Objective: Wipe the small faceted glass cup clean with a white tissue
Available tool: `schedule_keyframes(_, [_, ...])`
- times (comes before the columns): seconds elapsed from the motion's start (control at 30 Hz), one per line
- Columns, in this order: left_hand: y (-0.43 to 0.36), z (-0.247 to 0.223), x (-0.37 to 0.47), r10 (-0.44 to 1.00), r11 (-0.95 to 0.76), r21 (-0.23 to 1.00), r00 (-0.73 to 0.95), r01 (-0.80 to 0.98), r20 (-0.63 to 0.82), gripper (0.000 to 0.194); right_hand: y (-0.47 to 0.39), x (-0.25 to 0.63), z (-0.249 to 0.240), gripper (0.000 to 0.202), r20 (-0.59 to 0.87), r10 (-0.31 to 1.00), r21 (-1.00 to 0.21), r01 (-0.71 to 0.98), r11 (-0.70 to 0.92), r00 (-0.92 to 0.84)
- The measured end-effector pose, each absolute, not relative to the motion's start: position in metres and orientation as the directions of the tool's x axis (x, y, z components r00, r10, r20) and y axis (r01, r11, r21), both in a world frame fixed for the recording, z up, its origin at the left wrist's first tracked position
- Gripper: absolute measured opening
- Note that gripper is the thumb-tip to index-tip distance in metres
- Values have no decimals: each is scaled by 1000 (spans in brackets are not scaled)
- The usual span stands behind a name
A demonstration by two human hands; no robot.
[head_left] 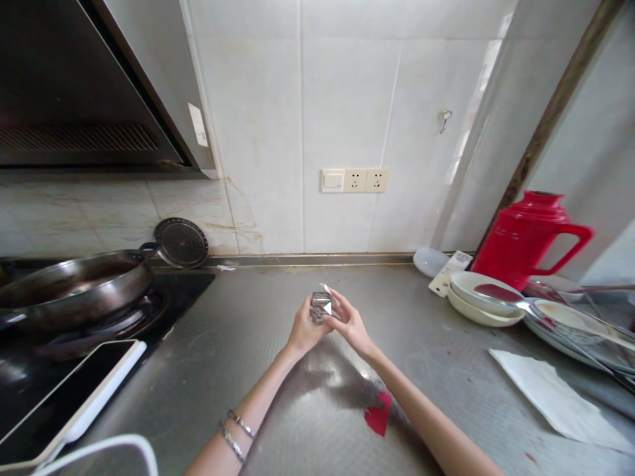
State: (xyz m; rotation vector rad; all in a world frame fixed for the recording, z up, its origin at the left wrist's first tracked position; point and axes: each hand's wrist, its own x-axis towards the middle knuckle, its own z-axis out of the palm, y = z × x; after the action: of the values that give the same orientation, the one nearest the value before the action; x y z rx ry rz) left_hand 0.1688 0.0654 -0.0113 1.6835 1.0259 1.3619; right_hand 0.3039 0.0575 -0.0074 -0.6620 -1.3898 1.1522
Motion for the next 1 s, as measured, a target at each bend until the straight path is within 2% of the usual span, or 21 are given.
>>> schedule_keyframes(0.1, [66, -12, 165, 897, -441, 859, 153, 261, 414, 64, 58, 304, -5, 65, 360, 922, -917, -237, 322, -140])
schedule_keyframes(0.27, [67, -17, 160, 912, -410, 844, 188, 345, 366, 112, 57, 306, -1, 64, 257, 962, -949, -215, 232, -95])
schedule_keyframes(0.4, [68, -18, 158, 863, -500, 810, 260, 308, 433, 126, 57, 308, 1, 57, 189, 975, -953, -262, 155, -112])
schedule_keyframes(0.57, [71, -19, 155, 843, -535, 775, 266, 336, 467, 123, 56, 311, 7, 52, 154, 970, -955, -279, 98, -190])
schedule_keyframes(0.73, [73, -25, 156, 839, -544, 775, 237, 322, 491, 102, 52, 308, 11, 51, 159, 961, -970, -215, 110, -224])
schedule_keyframes(0.9, [72, -25, 161, 842, -539, 788, 200, 296, 501, 99, 56, 306, 3, 50, 325, 939, -944, 23, 329, -117])
schedule_keyframes(1.0, [71, -22, 164, 847, -532, 803, 159, 268, 508, 92, 58, 310, 0, 48, 407, 898, -889, 152, 431, -166])
